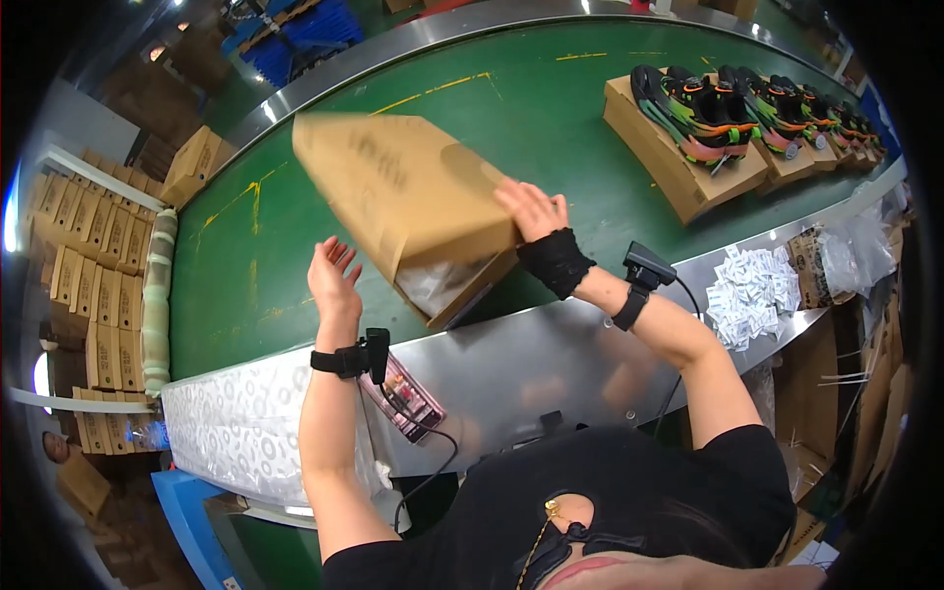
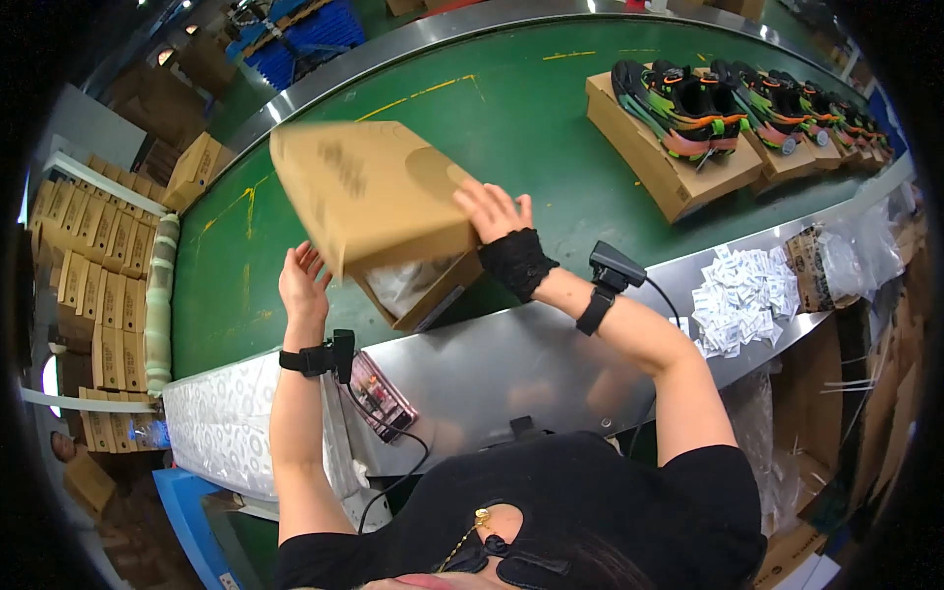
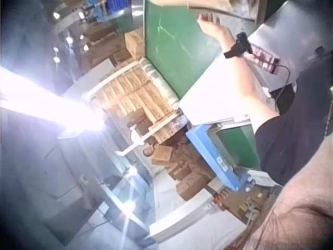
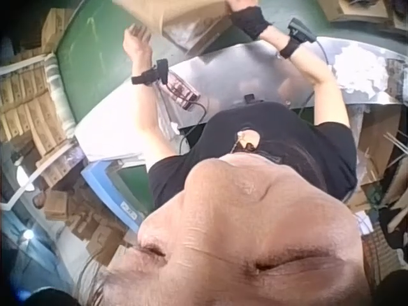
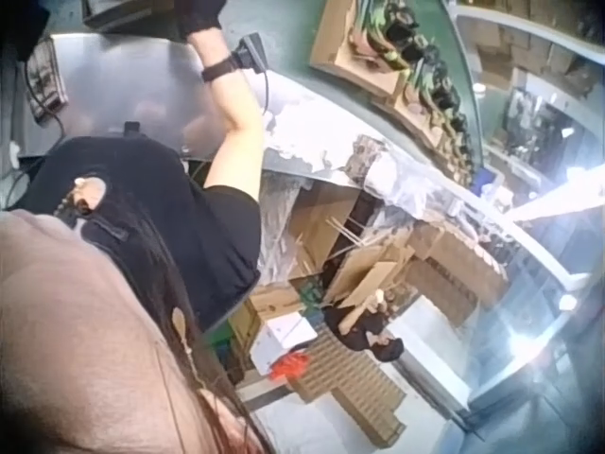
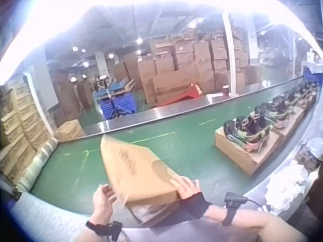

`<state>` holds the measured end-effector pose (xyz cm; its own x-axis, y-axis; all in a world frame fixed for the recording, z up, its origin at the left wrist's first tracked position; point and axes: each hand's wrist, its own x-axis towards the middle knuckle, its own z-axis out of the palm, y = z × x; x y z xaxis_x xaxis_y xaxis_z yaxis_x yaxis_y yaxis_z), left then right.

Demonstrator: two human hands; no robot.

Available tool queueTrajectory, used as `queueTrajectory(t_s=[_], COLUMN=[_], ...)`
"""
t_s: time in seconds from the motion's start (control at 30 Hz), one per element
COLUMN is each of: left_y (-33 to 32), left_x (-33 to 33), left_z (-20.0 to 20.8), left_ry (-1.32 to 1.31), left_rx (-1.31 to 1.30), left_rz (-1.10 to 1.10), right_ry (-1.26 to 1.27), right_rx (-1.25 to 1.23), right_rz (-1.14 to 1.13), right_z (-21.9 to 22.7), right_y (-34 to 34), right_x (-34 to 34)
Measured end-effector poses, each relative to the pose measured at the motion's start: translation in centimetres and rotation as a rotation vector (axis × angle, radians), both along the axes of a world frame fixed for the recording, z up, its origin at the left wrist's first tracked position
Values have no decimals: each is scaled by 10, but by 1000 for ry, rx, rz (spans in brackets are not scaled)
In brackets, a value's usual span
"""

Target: Pack athletic shoes into cardboard boxes with tissue paper on a manufacturing assembly line.

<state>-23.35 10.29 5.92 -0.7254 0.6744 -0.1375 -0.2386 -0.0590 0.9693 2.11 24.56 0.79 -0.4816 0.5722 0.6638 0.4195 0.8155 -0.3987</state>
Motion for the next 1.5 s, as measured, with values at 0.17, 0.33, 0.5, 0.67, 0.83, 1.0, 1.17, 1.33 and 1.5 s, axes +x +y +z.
queueTrajectory(t_s=[0.17, 0.33, 0.5, 0.67, 0.83, 1.0, 1.17, 1.33, 1.5], left_y=[-2, 28, 48, 49, 28, 15, 67, 110, 86], left_x=[32, 23, 65, 70, 92, 76, 114, 154, 157], left_z=[-5, -34, -39, -9, 18, 31, 10, -7, -13], left_ry=[-21, 71, -299, -450, -381, -238, -218, -192, -124], left_rx=[-388, -339, -132, 36, 52, 102, 121, 130, 141], left_rz=[-141, -268, -476, -593, -446, -422, -510, -594, -510], right_ry=[-301, -389, -412, -274, -23, 213, 276, 690, 526], right_rx=[114, 259, 167, 131, 219, -66, -512, -1253, -1268], right_rz=[68, -81, 40, 127, 6, -284, -812, -567, -475], right_z=[-29, -30, -14, 52, 92, 29, -20, -5, -25], right_y=[2, 13, 40, 49, 39, 77, 117, 159, 131], right_x=[1, 24, 71, 74, 130, 226, 313, 293, 249])
